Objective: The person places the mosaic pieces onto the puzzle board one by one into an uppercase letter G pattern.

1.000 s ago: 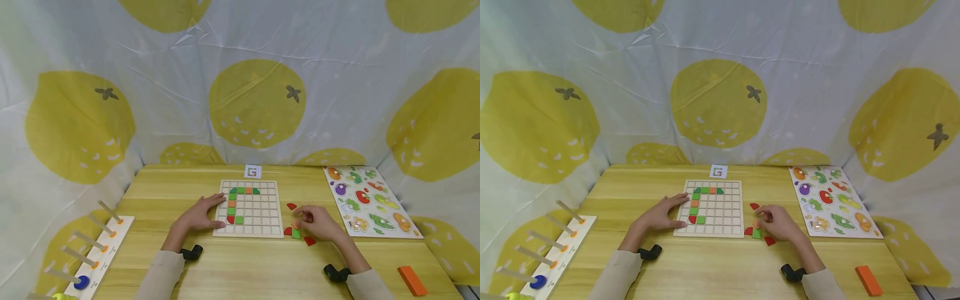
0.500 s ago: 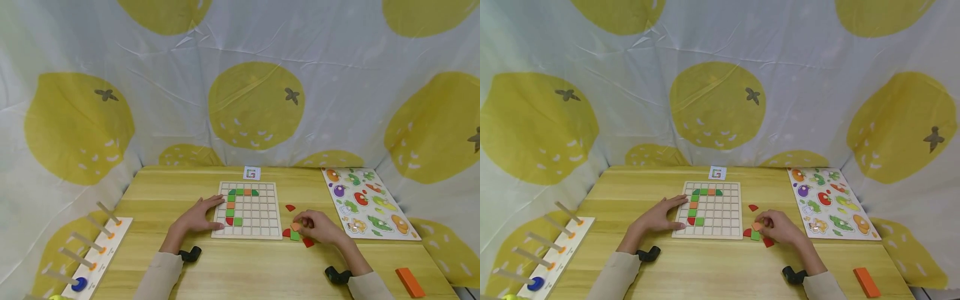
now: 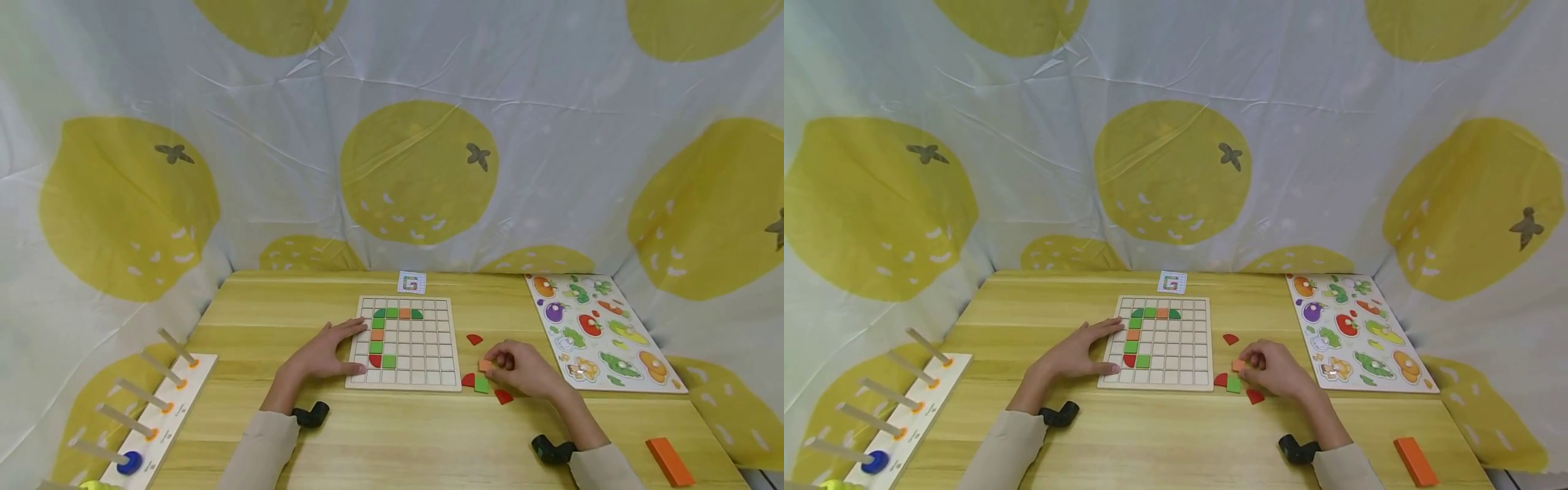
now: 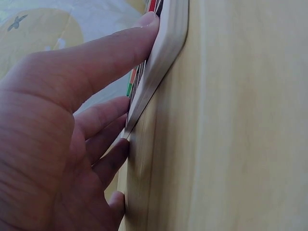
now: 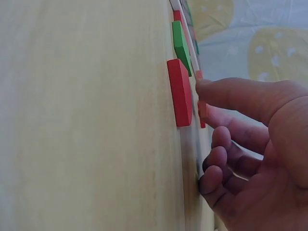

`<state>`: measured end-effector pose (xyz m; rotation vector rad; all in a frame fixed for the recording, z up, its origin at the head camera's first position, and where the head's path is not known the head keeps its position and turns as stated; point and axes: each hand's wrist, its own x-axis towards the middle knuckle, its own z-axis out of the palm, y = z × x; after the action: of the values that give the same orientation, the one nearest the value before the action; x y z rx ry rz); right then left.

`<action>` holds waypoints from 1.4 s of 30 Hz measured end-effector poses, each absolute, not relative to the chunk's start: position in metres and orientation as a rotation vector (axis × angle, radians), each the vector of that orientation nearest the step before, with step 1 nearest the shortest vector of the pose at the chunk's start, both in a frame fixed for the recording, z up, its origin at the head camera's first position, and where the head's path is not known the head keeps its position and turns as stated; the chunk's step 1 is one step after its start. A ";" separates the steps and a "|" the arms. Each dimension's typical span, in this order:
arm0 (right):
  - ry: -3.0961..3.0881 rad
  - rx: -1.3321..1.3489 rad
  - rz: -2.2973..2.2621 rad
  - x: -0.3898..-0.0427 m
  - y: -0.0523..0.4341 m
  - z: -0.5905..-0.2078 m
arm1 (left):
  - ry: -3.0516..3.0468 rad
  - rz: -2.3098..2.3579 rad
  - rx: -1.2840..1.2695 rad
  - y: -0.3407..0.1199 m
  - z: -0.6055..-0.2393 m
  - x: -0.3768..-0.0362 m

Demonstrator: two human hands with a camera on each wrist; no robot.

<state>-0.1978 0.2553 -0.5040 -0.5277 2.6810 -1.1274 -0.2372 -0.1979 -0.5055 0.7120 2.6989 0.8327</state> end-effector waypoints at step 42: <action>2.736 -0.588 -1.236 -0.211 0.178 -0.492 | 2.708 0.829 0.702 -0.197 -0.504 -0.236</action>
<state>-0.2107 0.1779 -0.4925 -0.5875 2.7358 -1.2357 -0.2356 -0.1974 -0.5038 0.7016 2.7078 0.8291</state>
